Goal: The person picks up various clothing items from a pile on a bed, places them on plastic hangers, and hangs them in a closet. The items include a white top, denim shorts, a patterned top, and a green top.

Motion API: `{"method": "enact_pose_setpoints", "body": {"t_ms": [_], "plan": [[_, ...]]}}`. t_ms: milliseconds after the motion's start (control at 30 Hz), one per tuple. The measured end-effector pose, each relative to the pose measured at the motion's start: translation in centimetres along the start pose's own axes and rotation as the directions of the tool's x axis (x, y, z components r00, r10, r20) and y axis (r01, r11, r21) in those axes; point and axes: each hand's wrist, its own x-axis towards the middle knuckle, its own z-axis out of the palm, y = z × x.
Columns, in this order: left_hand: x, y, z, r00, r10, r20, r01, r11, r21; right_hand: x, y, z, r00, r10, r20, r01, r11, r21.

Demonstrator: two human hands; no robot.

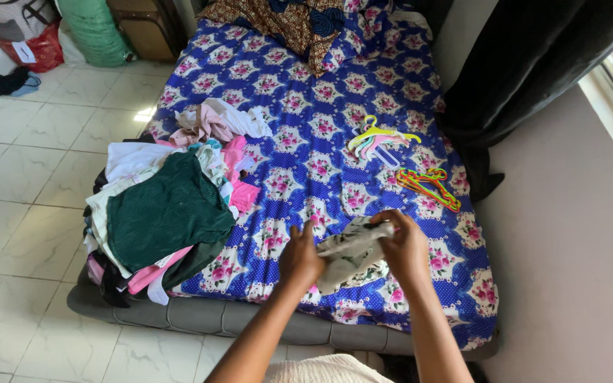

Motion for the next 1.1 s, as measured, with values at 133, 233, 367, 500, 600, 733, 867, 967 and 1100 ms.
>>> {"method": "enact_pose_setpoints", "body": {"t_ms": [133,233,367,500,600,733,867,967,1100], "plan": [[3.7,0.7,-3.8,0.884,-0.295,0.362,0.378,0.907,-0.184,1.6,0.7,-2.5,0.954,0.131,0.271,-0.001,0.901,-0.433],[5.4,4.2,-5.7,0.919,0.223,-0.326,-0.312,0.916,-0.252,2.4,-2.7,-2.7,0.885,-0.428,-0.183,0.379,0.892,-0.247],[3.7,6.9,-7.3,0.469,0.530,-0.706,-0.701,0.710,0.068,2.7,-4.8,-2.9,0.480,-0.630,-0.611,0.493,0.770,-0.405],[6.5,0.8,-3.1,0.921,0.380,-0.089,-0.351,0.905,0.240,4.1,0.0,0.2,0.941,-0.339,-0.010,0.288,0.814,-0.505],[6.3,-5.0,1.1,0.998,0.061,-0.023,-0.061,0.998,0.009,4.3,2.5,3.1,0.990,-0.103,0.092,0.134,0.884,-0.449],[8.4,-6.2,3.8,0.899,-0.371,0.234,0.428,0.623,-0.655,3.7,3.3,4.3,0.995,0.067,0.077,-0.055,0.987,-0.150],[8.1,-5.3,2.1,0.993,-0.095,-0.074,0.056,0.907,-0.418,5.5,2.8,3.1,0.982,0.024,0.186,-0.045,0.993,0.107],[8.2,-3.5,-0.1,0.963,-0.003,-0.270,-0.104,0.918,-0.383,5.7,1.5,1.6,0.978,-0.068,0.198,0.036,0.987,0.159],[7.3,-2.8,-3.4,0.923,0.070,-0.379,-0.212,0.914,-0.345,3.9,-2.0,-1.1,0.992,0.118,0.034,-0.120,0.990,0.069]]}}
